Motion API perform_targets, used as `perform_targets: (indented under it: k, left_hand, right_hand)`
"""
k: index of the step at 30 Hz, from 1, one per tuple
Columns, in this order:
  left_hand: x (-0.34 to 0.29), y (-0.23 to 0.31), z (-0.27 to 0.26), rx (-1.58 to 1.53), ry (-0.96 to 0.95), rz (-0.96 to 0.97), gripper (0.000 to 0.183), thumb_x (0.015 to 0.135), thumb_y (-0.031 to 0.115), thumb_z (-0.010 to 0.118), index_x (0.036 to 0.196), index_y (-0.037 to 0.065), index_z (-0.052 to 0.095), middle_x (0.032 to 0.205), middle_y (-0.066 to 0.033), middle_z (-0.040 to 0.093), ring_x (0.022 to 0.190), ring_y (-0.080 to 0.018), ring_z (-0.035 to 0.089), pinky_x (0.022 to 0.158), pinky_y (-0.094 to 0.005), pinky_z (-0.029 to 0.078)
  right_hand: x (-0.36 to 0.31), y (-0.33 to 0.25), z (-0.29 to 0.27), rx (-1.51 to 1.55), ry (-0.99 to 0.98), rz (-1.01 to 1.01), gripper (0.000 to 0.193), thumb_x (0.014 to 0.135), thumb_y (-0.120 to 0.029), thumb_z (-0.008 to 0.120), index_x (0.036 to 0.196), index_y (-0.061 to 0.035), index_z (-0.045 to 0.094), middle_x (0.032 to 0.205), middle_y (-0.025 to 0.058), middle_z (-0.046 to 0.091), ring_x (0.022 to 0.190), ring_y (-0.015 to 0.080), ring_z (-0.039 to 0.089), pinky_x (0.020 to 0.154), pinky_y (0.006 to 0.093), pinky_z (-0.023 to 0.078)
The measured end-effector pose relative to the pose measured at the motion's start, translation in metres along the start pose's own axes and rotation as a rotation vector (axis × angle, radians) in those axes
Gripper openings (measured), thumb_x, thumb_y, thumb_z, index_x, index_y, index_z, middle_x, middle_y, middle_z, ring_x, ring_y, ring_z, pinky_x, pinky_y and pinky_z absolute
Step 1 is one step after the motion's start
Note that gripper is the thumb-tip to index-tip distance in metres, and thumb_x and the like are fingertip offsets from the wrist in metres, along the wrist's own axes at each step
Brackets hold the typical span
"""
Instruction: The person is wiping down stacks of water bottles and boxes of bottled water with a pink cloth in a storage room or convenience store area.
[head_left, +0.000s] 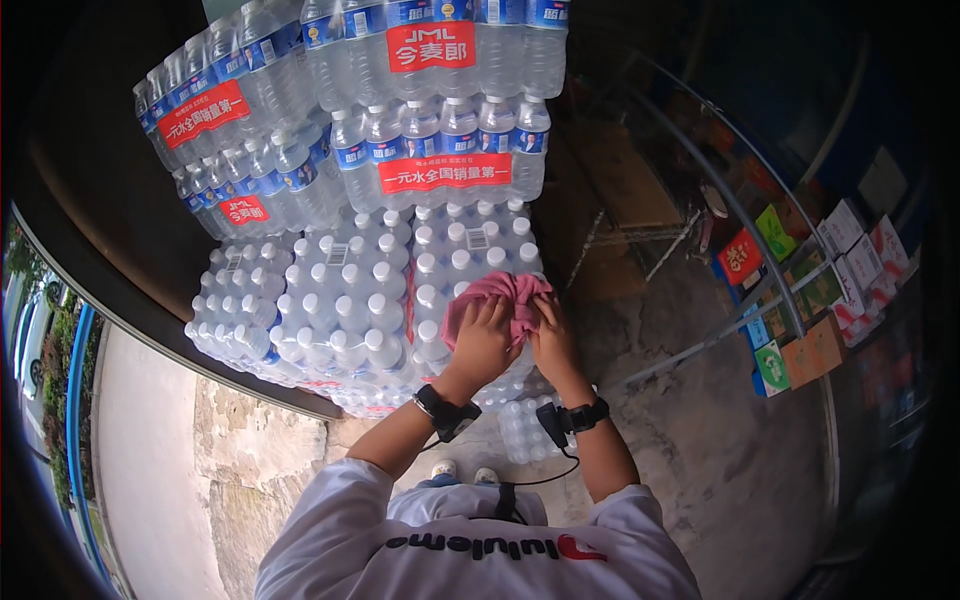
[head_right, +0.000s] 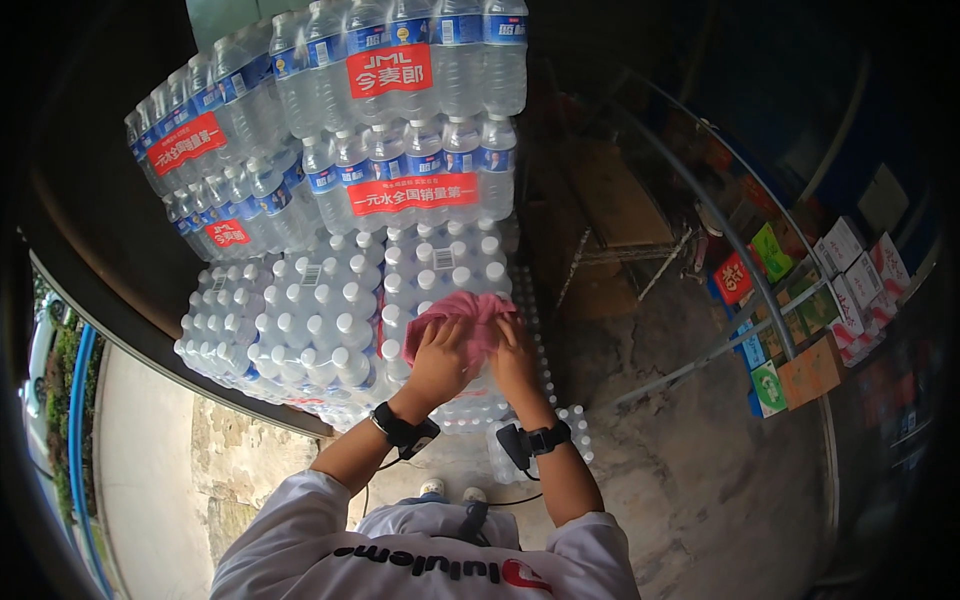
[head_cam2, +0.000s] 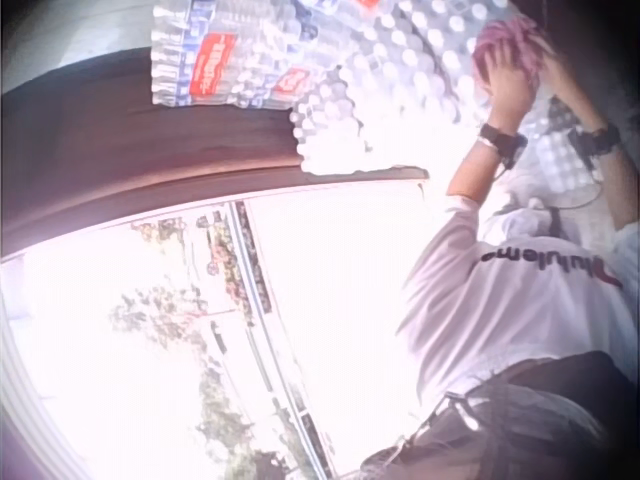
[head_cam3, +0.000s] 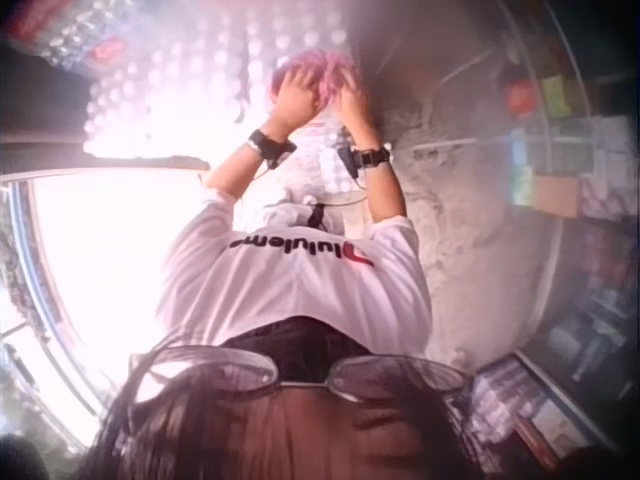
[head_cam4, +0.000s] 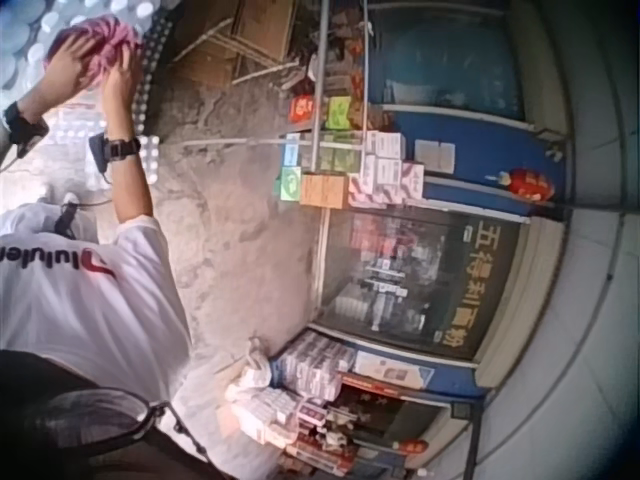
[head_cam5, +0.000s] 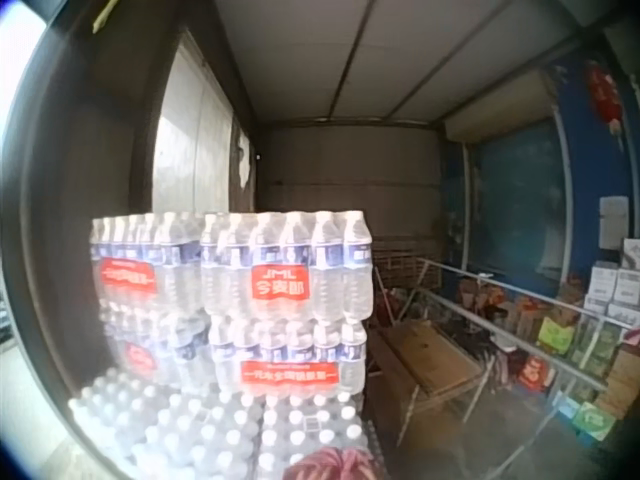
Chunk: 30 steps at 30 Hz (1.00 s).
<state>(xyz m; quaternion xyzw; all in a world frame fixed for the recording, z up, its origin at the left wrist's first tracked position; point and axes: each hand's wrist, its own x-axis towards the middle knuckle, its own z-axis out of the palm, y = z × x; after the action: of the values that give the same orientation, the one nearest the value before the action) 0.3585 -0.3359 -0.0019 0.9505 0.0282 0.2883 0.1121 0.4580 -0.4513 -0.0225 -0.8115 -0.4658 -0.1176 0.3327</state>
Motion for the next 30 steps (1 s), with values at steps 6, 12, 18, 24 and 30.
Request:
perform_targets:
  k: [6, 12, 18, 24, 30]
  left_hand:
    - [-0.027, 0.014, -0.019, 0.003, -0.007, -0.014, 0.052, 0.067, 0.032, 0.062, 0.103, -0.005, 0.052, 0.115, -0.0195, 0.044, 0.110, -0.0340, 0.040, 0.091, -0.0467, 0.030]
    - [0.005, 0.001, -0.009, -0.075, 0.028, -0.065, 0.041, 0.067, 0.034, 0.061, 0.085, -0.003, 0.059, 0.112, -0.0204, 0.046, 0.103, -0.0352, 0.042, 0.090, -0.0457, 0.030]
    - [-0.014, 0.012, -0.017, -0.014, 0.026, -0.031, 0.043, 0.066, 0.032, 0.062, 0.089, -0.004, 0.059, 0.113, -0.0206, 0.045, 0.108, -0.0354, 0.039, 0.089, -0.0477, 0.030]
    - [0.001, 0.003, -0.008, -0.002, 0.046, -0.060, 0.021, 0.066, 0.023, 0.058, 0.065, 0.003, 0.062, 0.110, -0.0186, 0.047, 0.103, -0.0336, 0.042, 0.088, -0.0451, 0.031]
    - [-0.010, 0.006, -0.012, 0.018, 0.043, -0.049, 0.016, 0.064, 0.020, 0.057, 0.067, 0.006, 0.063, 0.109, -0.0202, 0.047, 0.106, -0.0358, 0.040, 0.089, -0.0502, 0.030]
  right_hand:
    - [-0.026, -0.017, -0.003, -0.047, -0.041, -0.007, 0.046, 0.068, 0.000, 0.055, 0.113, 0.0000, 0.046, 0.121, 0.0122, 0.041, 0.119, 0.0313, 0.033, 0.097, 0.0372, 0.030]
    - [0.003, -0.014, 0.000, -0.064, 0.003, 0.034, 0.043, 0.072, 0.001, 0.050, 0.114, -0.0003, 0.045, 0.122, 0.0119, 0.041, 0.117, 0.0350, 0.034, 0.097, 0.0392, 0.030]
    - [-0.015, -0.026, -0.005, -0.041, -0.026, 0.044, 0.047, 0.071, -0.002, 0.053, 0.116, 0.0002, 0.041, 0.122, 0.0148, 0.040, 0.118, 0.0342, 0.033, 0.099, 0.0407, 0.027]
    - [0.003, -0.016, 0.001, -0.054, -0.037, -0.028, 0.052, 0.071, -0.003, 0.055, 0.120, -0.0002, 0.038, 0.123, 0.0169, 0.038, 0.118, 0.0353, 0.032, 0.099, 0.0404, 0.025]
    - [-0.006, -0.027, -0.004, -0.024, -0.038, 0.017, 0.056, 0.071, -0.002, 0.053, 0.123, -0.0024, 0.034, 0.125, 0.0194, 0.037, 0.119, 0.0367, 0.030, 0.098, 0.0427, 0.025]
